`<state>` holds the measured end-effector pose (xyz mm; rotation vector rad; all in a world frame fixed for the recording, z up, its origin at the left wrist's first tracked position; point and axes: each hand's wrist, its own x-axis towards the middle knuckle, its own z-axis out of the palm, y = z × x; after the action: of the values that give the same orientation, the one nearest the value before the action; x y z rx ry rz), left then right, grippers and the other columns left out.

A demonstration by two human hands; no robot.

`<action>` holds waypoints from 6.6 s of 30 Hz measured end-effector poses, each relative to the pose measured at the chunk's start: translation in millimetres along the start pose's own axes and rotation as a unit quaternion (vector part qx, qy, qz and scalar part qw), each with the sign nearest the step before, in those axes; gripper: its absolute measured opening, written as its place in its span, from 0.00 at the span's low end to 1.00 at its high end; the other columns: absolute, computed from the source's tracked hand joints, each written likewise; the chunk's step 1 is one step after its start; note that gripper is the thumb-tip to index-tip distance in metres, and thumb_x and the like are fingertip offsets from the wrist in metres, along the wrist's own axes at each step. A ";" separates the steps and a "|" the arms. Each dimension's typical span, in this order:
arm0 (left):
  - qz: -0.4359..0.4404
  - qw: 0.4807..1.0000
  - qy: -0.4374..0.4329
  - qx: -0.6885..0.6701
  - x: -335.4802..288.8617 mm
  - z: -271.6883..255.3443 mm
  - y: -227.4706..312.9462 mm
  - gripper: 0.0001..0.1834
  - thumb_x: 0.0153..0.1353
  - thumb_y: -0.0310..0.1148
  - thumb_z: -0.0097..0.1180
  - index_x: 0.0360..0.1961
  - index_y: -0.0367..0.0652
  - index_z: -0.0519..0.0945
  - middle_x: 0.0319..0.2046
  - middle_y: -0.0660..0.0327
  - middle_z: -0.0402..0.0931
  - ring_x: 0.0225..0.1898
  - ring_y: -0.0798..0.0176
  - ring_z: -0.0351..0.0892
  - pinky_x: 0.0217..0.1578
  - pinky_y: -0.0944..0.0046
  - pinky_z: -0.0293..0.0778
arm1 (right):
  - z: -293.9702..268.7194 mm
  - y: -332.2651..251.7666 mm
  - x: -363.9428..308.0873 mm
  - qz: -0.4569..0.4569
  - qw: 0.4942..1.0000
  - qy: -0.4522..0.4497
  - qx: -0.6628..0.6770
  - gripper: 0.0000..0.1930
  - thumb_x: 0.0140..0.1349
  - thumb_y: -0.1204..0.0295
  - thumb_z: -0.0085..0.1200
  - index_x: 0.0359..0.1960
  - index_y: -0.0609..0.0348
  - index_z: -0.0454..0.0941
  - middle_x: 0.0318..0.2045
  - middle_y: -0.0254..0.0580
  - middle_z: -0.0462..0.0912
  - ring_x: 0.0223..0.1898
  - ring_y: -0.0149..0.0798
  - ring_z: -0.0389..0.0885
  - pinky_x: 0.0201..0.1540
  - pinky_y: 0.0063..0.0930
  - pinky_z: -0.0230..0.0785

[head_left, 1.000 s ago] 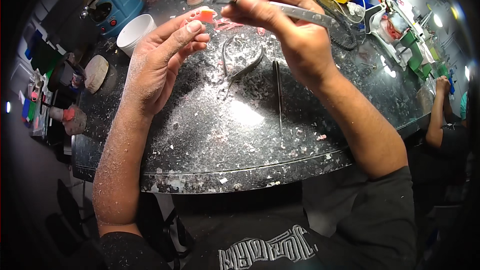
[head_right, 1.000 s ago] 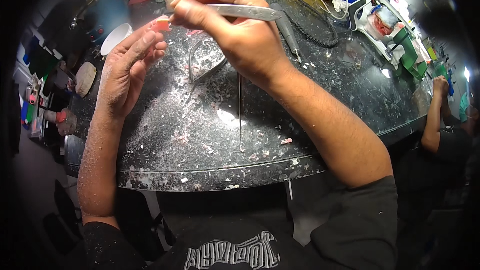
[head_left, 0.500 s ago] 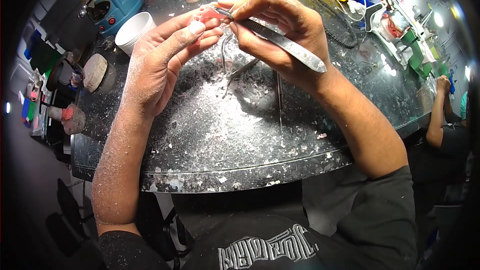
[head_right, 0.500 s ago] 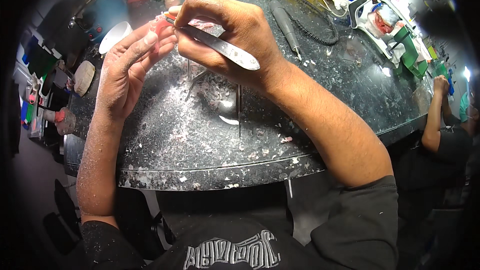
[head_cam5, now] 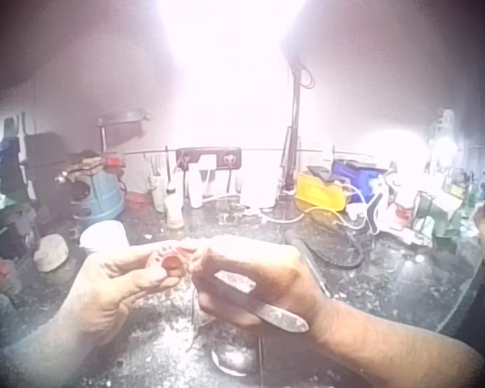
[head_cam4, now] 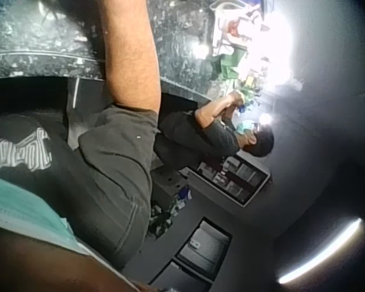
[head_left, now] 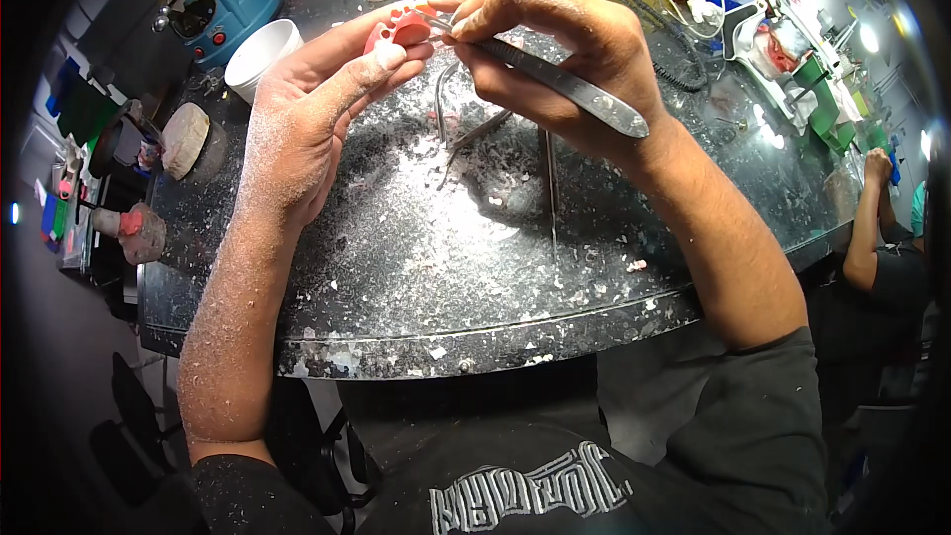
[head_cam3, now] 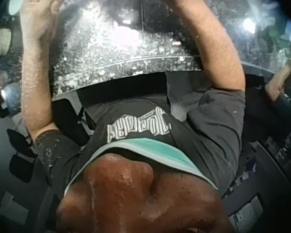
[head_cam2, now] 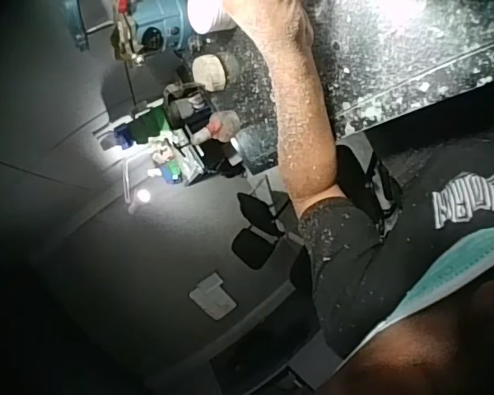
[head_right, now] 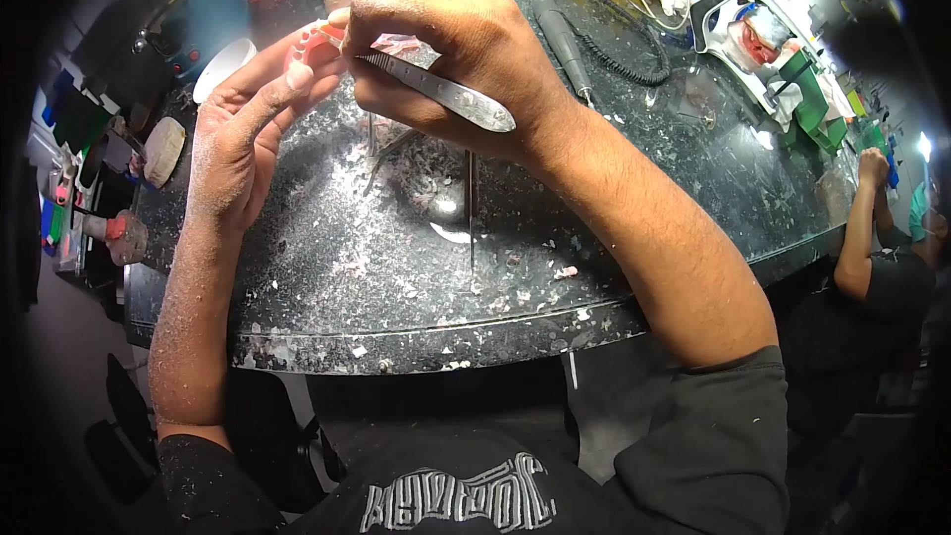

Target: The person uses a rotary tool to trim and shape a pink dental prosthesis held in the left hand, then switches to a metal file to smooth the edges. The work is performed at a cluttered bench with debris accumulating on the surface.

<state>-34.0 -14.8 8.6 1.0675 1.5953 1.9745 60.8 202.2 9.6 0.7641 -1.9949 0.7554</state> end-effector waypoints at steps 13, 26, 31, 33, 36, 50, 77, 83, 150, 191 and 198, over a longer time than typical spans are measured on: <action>0.019 0.999 0.027 -0.010 -0.8 6.7 -3.0 0.23 0.66 0.25 0.61 0.62 0.33 0.76 0.55 0.48 0.81 0.57 0.58 0.82 0.62 0.61 0.76 | 16.9 -14.3 -2.4 0.150 0.977 0.077 0.132 0.10 0.63 0.67 0.67 0.38 0.59 0.82 0.41 0.44 0.89 0.52 0.38 0.87 0.53 0.31 0.80; 0.038 0.996 0.038 0.065 -0.9 4.2 -4.3 0.23 0.62 0.23 0.66 0.59 0.37 0.79 0.53 0.51 0.83 0.55 0.62 0.83 0.60 0.62 0.76 | 21.2 -17.0 -3.0 0.121 0.983 0.090 0.103 0.08 0.65 0.68 0.66 0.38 0.58 0.81 0.39 0.44 0.89 0.50 0.38 0.88 0.51 0.31 0.80; 0.041 0.992 0.060 0.106 -2.4 5.6 -3.4 0.22 0.62 0.23 0.65 0.59 0.38 0.80 0.51 0.53 0.84 0.54 0.63 0.83 0.60 0.63 0.77 | 13.3 -22.7 -0.1 0.117 0.991 0.031 0.062 0.05 0.64 0.79 0.64 0.40 0.62 0.82 0.38 0.40 0.86 0.56 0.44 0.84 0.66 0.40 0.68; 0.003 0.996 0.041 0.076 -0.9 1.0 -7.3 0.21 0.64 0.25 0.65 0.59 0.38 0.80 0.52 0.53 0.84 0.54 0.64 0.83 0.59 0.62 0.78 | 9.7 -26.1 2.6 0.090 0.995 -0.020 0.041 0.06 0.63 0.79 0.64 0.40 0.62 0.82 0.39 0.40 0.86 0.55 0.42 0.85 0.66 0.40 0.67; 0.001 0.999 0.001 0.042 -0.6 -6.2 -13.4 0.20 0.66 0.28 0.63 0.59 0.38 0.80 0.52 0.53 0.84 0.53 0.64 0.83 0.58 0.61 0.78 | 15.4 -36.2 2.4 0.096 0.991 -0.030 0.090 0.08 0.61 0.79 0.65 0.41 0.63 0.82 0.41 0.42 0.86 0.52 0.39 0.86 0.64 0.36 0.71; 0.006 1.000 0.016 0.000 -0.1 0.7 -0.7 0.23 0.67 0.28 0.60 0.61 0.31 0.77 0.54 0.48 0.81 0.54 0.60 0.84 0.59 0.62 0.77 | 1.1 -14.3 2.1 0.005 0.999 -0.014 -0.047 0.12 0.54 0.83 0.65 0.41 0.58 0.82 0.37 0.35 0.87 0.54 0.44 0.87 0.69 0.46 0.65; 0.066 0.995 0.049 0.061 -1.5 9.4 -5.4 0.25 0.61 0.20 0.64 0.61 0.37 0.78 0.55 0.52 0.82 0.57 0.62 0.82 0.61 0.62 0.77 | 18.8 -20.0 -0.6 0.243 0.915 0.091 0.309 0.08 0.68 0.74 0.61 0.41 0.67 0.79 0.39 0.47 0.87 0.46 0.35 0.87 0.57 0.31 0.75; 0.087 0.992 0.045 0.084 -2.1 9.6 -6.8 0.24 0.63 0.19 0.62 0.61 0.36 0.76 0.55 0.51 0.82 0.57 0.60 0.82 0.59 0.62 0.78 | 18.8 -25.2 0.0 0.241 0.908 0.083 0.334 0.07 0.73 0.74 0.54 0.43 0.68 0.78 0.41 0.48 0.87 0.49 0.36 0.86 0.65 0.35 0.72; -0.014 0.998 0.007 -0.060 -5.3 6.3 -4.9 0.23 0.67 0.31 0.62 0.62 0.34 0.77 0.54 0.50 0.82 0.54 0.59 0.84 0.61 0.57 0.79 | 13.2 -25.0 -2.6 0.171 0.981 0.055 0.078 0.09 0.60 0.73 0.68 0.40 0.64 0.86 0.43 0.46 0.88 0.56 0.38 0.83 0.61 0.32 0.72; 0.037 0.999 -0.025 -0.028 -4.2 0.8 0.4 0.25 0.66 0.25 0.62 0.63 0.31 0.75 0.58 0.44 0.78 0.57 0.55 0.82 0.59 0.54 0.80 | 7.9 -24.1 0.8 0.188 0.958 0.037 0.214 0.08 0.60 0.75 0.67 0.38 0.67 0.83 0.49 0.52 0.84 0.54 0.38 0.82 0.57 0.31 0.75; 0.042 0.999 -0.025 -0.015 -2.8 -1.2 -1.4 0.25 0.66 0.23 0.61 0.64 0.32 0.74 0.58 0.46 0.79 0.56 0.56 0.83 0.59 0.56 0.80 | 15.0 -26.6 1.5 0.268 0.919 0.084 0.277 0.12 0.57 0.66 0.69 0.32 0.63 0.84 0.39 0.48 0.89 0.54 0.40 0.84 0.58 0.34 0.75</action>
<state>-33.3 -17.1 6.3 1.1817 1.5140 2.0028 72.6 174.0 10.0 0.4249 -1.8527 1.7002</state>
